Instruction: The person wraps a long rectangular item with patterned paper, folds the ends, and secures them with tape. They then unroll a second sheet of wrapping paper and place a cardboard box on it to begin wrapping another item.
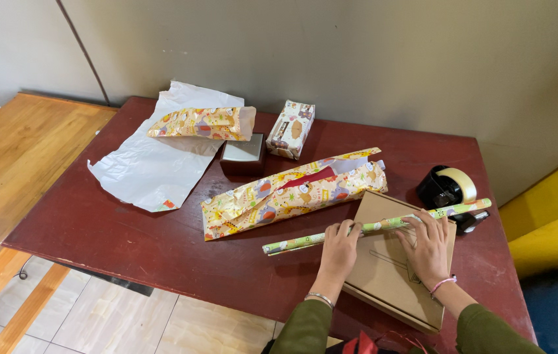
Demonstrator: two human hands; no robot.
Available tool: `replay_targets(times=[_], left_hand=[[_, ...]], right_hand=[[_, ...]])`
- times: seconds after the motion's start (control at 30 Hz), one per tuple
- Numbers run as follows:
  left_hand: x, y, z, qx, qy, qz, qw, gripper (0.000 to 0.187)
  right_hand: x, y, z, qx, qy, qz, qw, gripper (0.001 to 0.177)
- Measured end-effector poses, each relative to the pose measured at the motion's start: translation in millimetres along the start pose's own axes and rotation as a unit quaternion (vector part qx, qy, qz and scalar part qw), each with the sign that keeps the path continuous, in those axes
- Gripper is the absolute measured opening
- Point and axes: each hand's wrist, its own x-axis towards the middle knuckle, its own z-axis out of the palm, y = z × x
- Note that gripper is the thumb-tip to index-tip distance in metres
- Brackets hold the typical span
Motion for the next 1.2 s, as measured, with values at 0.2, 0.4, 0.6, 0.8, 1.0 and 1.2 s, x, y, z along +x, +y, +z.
replay_targets(times=[0.2, 0.4, 0.6, 0.8, 1.0, 1.2], left_hand=[[-1.0, -2.6, 1.3, 0.008, -0.029, -0.025, 0.999, 0.030], [-2.3, -4.9, 5.4, 0.065, 0.033, 0.044, 0.996, 0.032], [-2.4, -6.2, 10.4, 0.059, -0.006, 0.050, 0.997, 0.031], [-1.1, -4.4, 5.6, 0.011, -0.045, -0.011, 0.999, 0.032], [-0.2, -4.8, 6.7, 0.002, -0.032, -0.007, 0.999, 0.033], [-1.5, -7.4, 8.7, -0.007, -0.040, -0.001, 0.999, 0.043]], right_hand=[[-4.3, 2.3, 1.3, -0.044, -0.030, -0.002, 0.999, 0.024], [-5.7, 3.5, 2.2, -0.021, -0.020, -0.002, 1.000, 0.023], [-3.0, -2.7, -0.8, 0.008, 0.001, -0.043, 0.999, 0.025], [-2.2, -4.3, -1.7, 0.018, -0.021, -0.044, 0.999, 0.025], [2.5, -6.7, -3.2, 0.044, -0.057, -0.047, 0.996, 0.032], [6.9, -31.7, -3.9, 0.051, -0.090, -0.069, 0.992, 0.039]])
